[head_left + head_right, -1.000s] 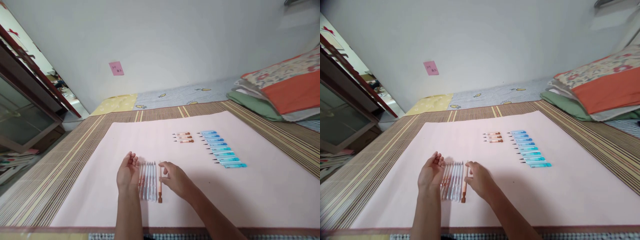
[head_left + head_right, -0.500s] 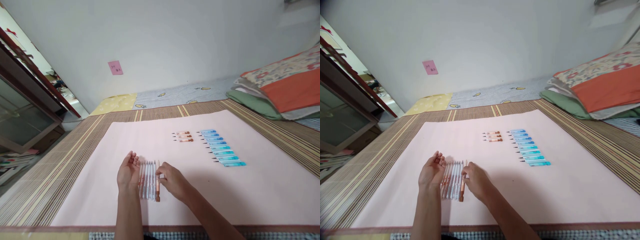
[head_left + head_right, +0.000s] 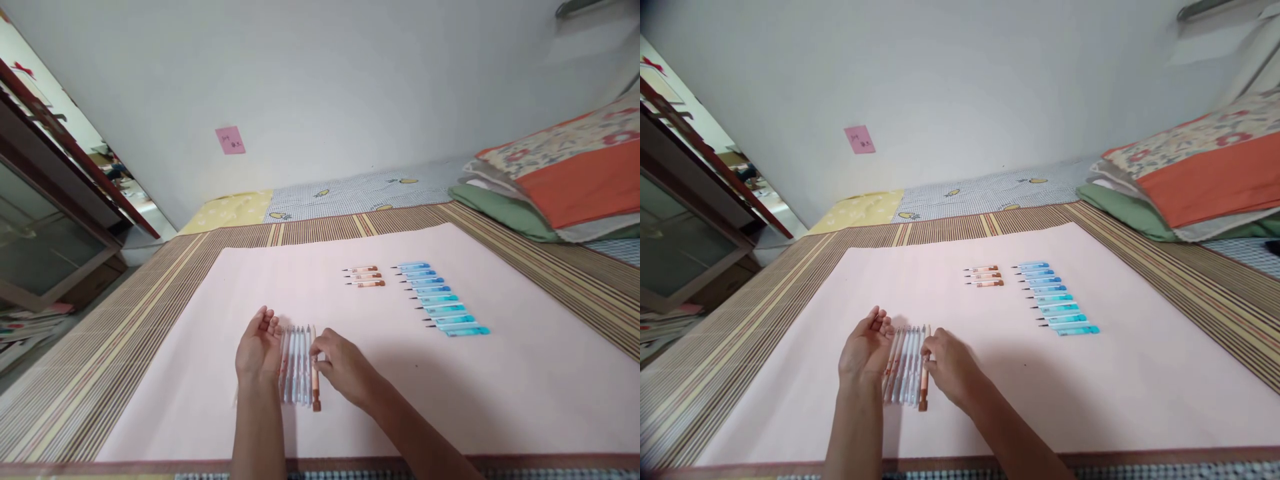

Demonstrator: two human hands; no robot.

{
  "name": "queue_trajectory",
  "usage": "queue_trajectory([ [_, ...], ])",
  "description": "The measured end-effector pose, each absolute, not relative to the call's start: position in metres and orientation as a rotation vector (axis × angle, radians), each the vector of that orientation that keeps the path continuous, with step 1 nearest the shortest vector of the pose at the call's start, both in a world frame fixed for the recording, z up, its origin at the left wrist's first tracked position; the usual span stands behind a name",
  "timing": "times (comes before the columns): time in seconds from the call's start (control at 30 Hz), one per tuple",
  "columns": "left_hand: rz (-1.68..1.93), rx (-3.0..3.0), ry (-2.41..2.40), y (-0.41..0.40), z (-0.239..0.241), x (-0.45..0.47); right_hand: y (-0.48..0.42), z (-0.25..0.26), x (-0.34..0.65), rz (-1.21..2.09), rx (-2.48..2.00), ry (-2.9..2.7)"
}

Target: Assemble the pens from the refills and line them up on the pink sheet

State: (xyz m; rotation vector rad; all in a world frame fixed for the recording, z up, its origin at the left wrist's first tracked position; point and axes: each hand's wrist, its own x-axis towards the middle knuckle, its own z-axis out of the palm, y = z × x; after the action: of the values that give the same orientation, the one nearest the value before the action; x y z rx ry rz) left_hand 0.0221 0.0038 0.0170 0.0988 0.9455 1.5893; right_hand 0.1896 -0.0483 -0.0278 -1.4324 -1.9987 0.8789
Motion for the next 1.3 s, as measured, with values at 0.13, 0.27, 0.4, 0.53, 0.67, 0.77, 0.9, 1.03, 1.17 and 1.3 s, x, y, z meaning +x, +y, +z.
queue_trajectory([
  [0.13,1.588,0.112,0.945,0.004,0.015,0.022,-0.048,-0.029,0.19,0.866,-1.426,-2.023],
  [0.27,1.587,0.105,0.943,0.005,0.014,0.022,-0.048,-0.03,0.188,0.871,-1.424,-2.03],
  [0.4,1.589,0.101,0.934,0.005,0.015,0.021,-0.048,-0.025,0.195,0.886,-1.432,-1.974],
  [0.53,1.592,0.099,0.946,0.007,0.015,0.021,-0.032,-0.013,0.234,0.816,-1.526,-1.888],
  [0.67,1.583,0.116,0.95,0.009,0.016,0.023,0.006,-0.003,0.286,0.311,-1.896,-1.892],
  [0.77,1.561,0.126,0.936,0.009,0.017,0.027,0.036,-0.004,0.308,0.209,-2.032,-1.992],
  [0.9,1.55,0.111,0.917,0.008,0.016,0.029,0.056,-0.016,0.312,0.19,-2.047,-2.041],
  [1.03,1.555,0.097,0.919,0.008,0.015,0.029,0.05,-0.026,0.314,0.189,-2.03,-2.034],
  [1.17,1.551,0.105,0.911,0.008,0.014,0.032,0.041,-0.03,0.323,0.138,-2.035,-1.939],
  [1.3,1.539,0.126,0.903,0.01,0.009,0.034,0.042,-0.036,0.327,0.117,-2.013,-1.937],
])
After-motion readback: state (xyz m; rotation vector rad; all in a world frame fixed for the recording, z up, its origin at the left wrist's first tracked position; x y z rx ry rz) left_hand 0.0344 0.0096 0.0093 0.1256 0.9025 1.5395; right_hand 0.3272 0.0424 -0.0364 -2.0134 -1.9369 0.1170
